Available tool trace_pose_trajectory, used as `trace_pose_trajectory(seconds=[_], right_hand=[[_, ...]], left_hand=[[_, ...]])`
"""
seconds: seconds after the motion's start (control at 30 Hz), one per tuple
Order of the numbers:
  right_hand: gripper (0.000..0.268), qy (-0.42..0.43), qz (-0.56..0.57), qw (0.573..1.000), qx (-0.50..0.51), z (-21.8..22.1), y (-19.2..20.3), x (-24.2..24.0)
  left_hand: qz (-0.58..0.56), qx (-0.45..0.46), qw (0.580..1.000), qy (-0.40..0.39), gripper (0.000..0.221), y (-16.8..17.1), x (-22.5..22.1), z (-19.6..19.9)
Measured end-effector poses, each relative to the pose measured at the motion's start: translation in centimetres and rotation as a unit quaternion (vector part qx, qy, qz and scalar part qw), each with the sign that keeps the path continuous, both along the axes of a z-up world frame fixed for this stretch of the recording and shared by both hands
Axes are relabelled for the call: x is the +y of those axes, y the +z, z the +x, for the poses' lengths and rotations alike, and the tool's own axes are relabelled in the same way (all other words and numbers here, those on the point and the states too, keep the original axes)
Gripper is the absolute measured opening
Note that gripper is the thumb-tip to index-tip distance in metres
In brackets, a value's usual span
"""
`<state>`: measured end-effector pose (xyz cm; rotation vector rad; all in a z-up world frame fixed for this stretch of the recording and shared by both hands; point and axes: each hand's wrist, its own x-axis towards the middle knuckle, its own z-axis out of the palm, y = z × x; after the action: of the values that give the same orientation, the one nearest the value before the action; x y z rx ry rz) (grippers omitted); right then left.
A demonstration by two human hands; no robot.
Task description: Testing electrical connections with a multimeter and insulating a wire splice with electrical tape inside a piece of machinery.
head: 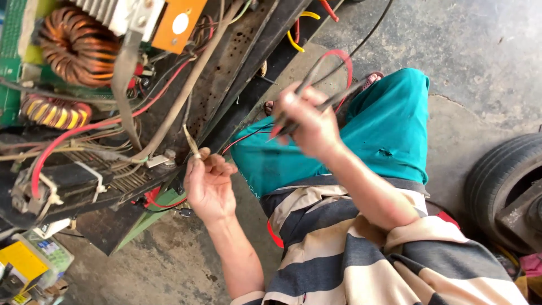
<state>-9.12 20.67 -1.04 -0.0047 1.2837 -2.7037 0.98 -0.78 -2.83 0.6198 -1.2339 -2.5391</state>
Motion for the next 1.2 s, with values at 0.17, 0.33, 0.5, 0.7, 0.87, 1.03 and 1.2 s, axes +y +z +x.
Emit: trace_pose_trajectory(seconds=[0.17,0.33,0.5,0.7,0.87,1.03,1.2], right_hand=[[0.031,-0.02,-0.033,0.998,-0.056,-0.7,-1.9,5.1],[0.021,0.233,0.197,0.952,-0.024,4.3,-4.5,5.2],[0.062,0.541,0.393,0.743,-0.022,8.3,-9.0,2.1],[0.033,0.346,0.612,0.696,0.146,10.7,-18.5,-0.1],[0.046,0.378,0.644,0.659,0.088,6.9,-21.1,-4.7],[0.045,0.293,0.574,0.761,0.074,0.7,-20.2,-11.3],[0.007,0.172,0.141,0.96,-0.168,-3.1,-13.7,-16.3]], left_hand=[[-0.201,-0.023,0.979,0.016,0.03,-1.2,1.3,1.5],[-0.352,-0.051,0.934,-0.031,0.02,-3.6,7.9,4.0],[-0.529,-0.032,0.848,0.026,0.017,0.2,5.7,4.3],[-0.716,-0.058,0.641,0.272,0.033,5.8,-3.1,4.7],[-0.72,-0.098,0.649,0.227,0.043,4.0,-7.7,3.6],[-0.735,-0.092,0.629,0.234,0.058,2.1,-7.8,2.6],[-0.76,-0.07,0.604,0.231,0.059,1.9,-7.8,2.7]])
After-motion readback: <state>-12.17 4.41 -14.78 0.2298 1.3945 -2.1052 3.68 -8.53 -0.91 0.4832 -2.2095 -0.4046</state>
